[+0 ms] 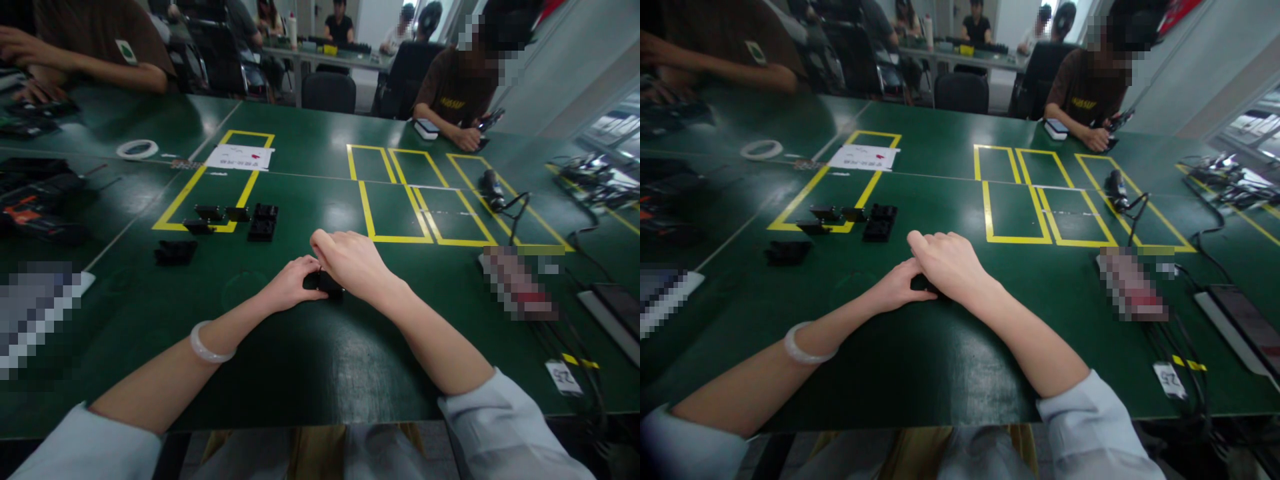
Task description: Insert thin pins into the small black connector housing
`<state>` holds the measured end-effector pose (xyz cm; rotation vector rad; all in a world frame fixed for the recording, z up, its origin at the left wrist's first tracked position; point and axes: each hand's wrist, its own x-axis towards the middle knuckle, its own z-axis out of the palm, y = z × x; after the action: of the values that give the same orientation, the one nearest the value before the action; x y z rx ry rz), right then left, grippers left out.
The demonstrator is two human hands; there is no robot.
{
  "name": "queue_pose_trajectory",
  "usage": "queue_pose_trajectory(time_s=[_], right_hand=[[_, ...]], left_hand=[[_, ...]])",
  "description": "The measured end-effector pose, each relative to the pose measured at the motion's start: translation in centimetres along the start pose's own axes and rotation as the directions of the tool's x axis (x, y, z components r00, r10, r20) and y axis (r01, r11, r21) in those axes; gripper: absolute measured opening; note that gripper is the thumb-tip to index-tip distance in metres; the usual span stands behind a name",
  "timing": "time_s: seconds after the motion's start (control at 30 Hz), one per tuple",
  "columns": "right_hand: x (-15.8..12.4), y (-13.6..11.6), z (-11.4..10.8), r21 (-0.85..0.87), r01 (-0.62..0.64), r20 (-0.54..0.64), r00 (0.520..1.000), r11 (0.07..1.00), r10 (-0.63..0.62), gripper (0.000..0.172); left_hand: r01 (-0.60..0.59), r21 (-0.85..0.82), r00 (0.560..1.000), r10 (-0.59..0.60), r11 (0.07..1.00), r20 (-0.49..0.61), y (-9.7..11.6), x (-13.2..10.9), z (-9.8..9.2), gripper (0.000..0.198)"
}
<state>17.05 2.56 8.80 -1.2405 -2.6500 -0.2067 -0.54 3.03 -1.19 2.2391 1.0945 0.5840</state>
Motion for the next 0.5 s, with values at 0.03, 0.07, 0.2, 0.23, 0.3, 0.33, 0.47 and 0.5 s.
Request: queue_pose_trajectory(time_s=[0.03, 0.07, 0.2, 0.23, 0.3, 0.33, 0.47, 0.5], right_hand=[[-0.01, -0.03, 0.01, 0.004, -0.003, -0.002, 1.0, 1.0, 0.003, 0.024], [-0.02, -0.06, -0.02, 0.009, -0.004, -0.005, 1.0, 1.0, 0.005, 0.023], [-0.09, -0.16, -0.14, 0.015, -0.005, -0.026, 1.0, 1.0, 0.005, 0.025], [-0.1, -0.14, -0.11, 0.009, -0.009, -0.027, 1.0, 1.0, 0.009, 0.028], [-0.1, -0.1, 0.01, -0.002, -0.02, -0.026, 0.999, 1.0, 0.02, 0.029], [-0.09, -0.08, 0.09, -0.002, -0.024, -0.024, 0.999, 1.0, 0.024, 0.028], [-0.07, -0.13, 0.16, 0.032, -0.041, -0.013, 0.999, 0.999, 0.042, 0.023], [-0.09, -0.15, 0.09, 0.042, -0.046, -0.008, 0.999, 0.998, 0.047, 0.022]], left_hand=[[-0.001, 0.002, 1.0, 0.001, 1.0, 0.003, 0.01, 0.0, -0.03, 0.037], [-0.003, 0.004, 1.0, 0.003, 1.0, 0.005, 0.0, 0.0, -0.04, 0.038], [-0.007, 0.001, 1.0, 0.007, 1.0, 0.007, -0.07, -0.06, 0.01, 0.042], [-0.004, 0.0, 1.0, 0.004, 1.0, 0.009, -0.08, -0.06, 0.03, 0.042], [0.003, 0.002, 1.0, -0.003, 1.0, 0.014, -0.04, -0.06, 0.05, 0.042], [0.004, 0.006, 1.0, -0.004, 1.0, 0.014, -0.02, -0.04, 0.06, 0.041], [-0.007, 0.005, 1.0, 0.007, 1.0, 0.001, 0.0, -0.03, 0.08, 0.039], [-0.01, 0.001, 1.0, 0.01, 1.0, -0.005, -0.03, -0.03, 0.11, 0.039]])
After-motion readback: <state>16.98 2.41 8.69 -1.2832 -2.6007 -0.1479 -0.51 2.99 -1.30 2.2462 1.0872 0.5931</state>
